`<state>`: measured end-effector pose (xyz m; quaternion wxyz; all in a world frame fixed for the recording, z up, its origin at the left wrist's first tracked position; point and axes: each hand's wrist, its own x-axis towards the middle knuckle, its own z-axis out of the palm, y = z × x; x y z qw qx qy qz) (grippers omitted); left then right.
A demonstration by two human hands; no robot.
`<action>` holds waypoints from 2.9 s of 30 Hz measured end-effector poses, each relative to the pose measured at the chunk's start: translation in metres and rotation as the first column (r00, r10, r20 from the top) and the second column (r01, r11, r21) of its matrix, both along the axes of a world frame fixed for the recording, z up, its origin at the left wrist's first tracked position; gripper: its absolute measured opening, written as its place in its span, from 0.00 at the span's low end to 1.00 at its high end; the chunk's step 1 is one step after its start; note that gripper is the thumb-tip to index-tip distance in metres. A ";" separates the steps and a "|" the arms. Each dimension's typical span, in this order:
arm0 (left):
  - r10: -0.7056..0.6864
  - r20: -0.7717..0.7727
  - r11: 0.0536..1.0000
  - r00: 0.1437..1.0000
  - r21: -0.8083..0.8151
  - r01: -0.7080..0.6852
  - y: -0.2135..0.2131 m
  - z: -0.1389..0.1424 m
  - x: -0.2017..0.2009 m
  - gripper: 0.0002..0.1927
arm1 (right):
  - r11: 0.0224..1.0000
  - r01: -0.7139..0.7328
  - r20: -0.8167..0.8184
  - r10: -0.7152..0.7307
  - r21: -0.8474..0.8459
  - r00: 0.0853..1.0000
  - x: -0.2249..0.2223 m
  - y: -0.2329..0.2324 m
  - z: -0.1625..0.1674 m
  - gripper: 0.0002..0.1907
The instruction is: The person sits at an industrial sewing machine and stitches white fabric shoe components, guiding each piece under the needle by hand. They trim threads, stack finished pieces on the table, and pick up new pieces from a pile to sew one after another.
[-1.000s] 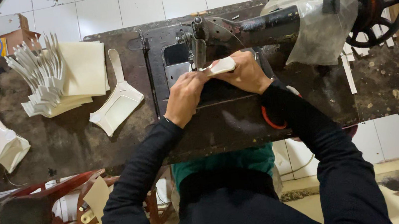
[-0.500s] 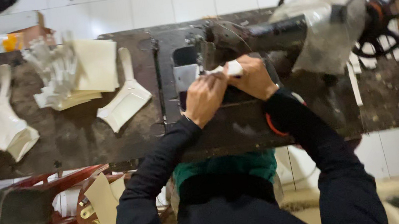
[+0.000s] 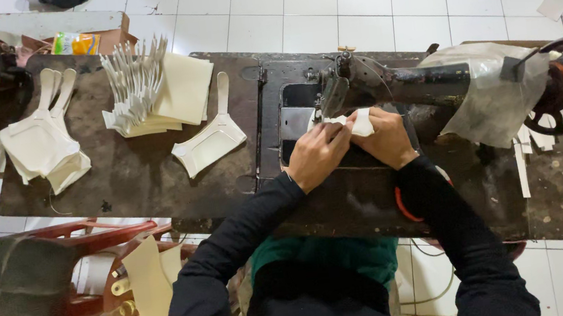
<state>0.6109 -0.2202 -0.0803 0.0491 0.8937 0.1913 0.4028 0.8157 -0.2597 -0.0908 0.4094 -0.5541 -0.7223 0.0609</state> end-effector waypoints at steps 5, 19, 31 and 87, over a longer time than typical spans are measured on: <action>-0.012 -0.003 1.000 1.000 0.014 0.012 0.002 -0.010 -0.004 0.22 | 1.000 -0.007 -0.007 0.007 -0.024 1.000 -0.003 -0.002 0.002 0.09; -0.015 -0.088 1.000 0.996 0.019 0.016 -0.005 -0.028 -0.004 0.17 | 0.975 0.085 -0.154 -0.118 -0.204 0.981 0.010 0.001 -0.001 0.06; 0.027 -0.109 0.997 0.994 -0.066 -0.035 -0.018 -0.039 0.020 0.20 | 0.965 0.059 -0.047 -0.073 -0.256 0.996 0.034 0.046 -0.013 0.16; -0.181 -0.026 0.914 0.983 -0.374 0.158 0.029 -0.022 -0.019 0.11 | 0.973 0.030 -0.158 -0.067 -0.229 0.985 0.030 -0.010 0.000 0.07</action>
